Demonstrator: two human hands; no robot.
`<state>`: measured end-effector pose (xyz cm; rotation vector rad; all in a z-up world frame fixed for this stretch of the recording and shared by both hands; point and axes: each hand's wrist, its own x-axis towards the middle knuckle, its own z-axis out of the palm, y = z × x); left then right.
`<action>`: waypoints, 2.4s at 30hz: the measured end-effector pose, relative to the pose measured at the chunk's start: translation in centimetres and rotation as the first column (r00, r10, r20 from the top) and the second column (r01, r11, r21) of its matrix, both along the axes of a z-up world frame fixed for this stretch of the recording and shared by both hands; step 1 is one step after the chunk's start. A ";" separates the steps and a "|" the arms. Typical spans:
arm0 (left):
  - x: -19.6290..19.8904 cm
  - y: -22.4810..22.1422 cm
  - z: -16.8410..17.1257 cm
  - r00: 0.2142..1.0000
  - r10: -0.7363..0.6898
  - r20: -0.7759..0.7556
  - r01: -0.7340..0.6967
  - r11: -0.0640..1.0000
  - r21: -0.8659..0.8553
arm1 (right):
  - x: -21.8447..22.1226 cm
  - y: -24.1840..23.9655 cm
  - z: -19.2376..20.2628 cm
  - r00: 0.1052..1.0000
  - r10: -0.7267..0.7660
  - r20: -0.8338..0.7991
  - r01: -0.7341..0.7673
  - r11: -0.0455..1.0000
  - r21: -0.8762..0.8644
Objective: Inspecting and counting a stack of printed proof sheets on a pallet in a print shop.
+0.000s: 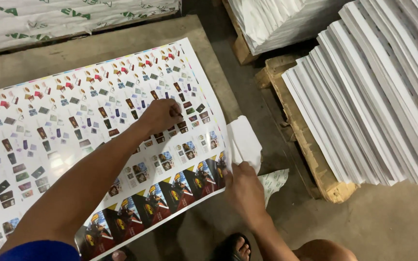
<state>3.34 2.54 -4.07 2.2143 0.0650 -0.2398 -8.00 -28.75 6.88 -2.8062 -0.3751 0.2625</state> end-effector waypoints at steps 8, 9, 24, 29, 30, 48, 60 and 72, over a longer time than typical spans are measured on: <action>-0.1 -0.7 -0.1 0.999 -0.019 0.047 0.013 0.993 0.118 | -0.9 1.4 1.0 0.918 0.380 0.113 -0.394 0.904 0.164; 0.0 -0.5 -0.5 0.995 -0.032 0.097 0.020 0.993 0.117 | -1.1 1.9 1.8 0.871 0.475 0.122 -0.488 0.863 0.128; 0.8 -0.4 -0.7 0.995 0.049 -0.087 -0.025 0.965 0.260 | 1.0 1.0 -7.5 0.924 0.243 0.297 -0.154 0.944 -0.293; 0.2 0.1 0.2 0.999 0.035 -0.022 -0.030 0.982 0.187 | -0.9 3.4 1.9 0.890 0.444 0.107 -0.456 0.872 0.178; -0.2 0.1 0.4 0.999 0.031 -0.014 -0.029 0.986 0.163 | -1.2 2.8 1.7 0.899 0.434 0.064 -0.432 0.849 0.303; 1.6 0.7 0.6 0.940 0.212 -0.268 -0.257 0.956 -0.142 | 0.6 1.4 -0.1 0.989 0.092 0.116 -0.088 0.995 -0.040; 0.9 0.2 2.4 0.923 0.233 -0.305 -0.289 0.945 -0.155 | -0.9 3.6 0.2 0.946 0.313 0.083 -0.317 0.947 0.044; 0.2 0.2 4.3 0.919 0.184 -0.348 -0.373 0.687 -0.623 | -1.0 0.6 -1.2 0.912 0.378 0.156 -0.356 0.922 -0.151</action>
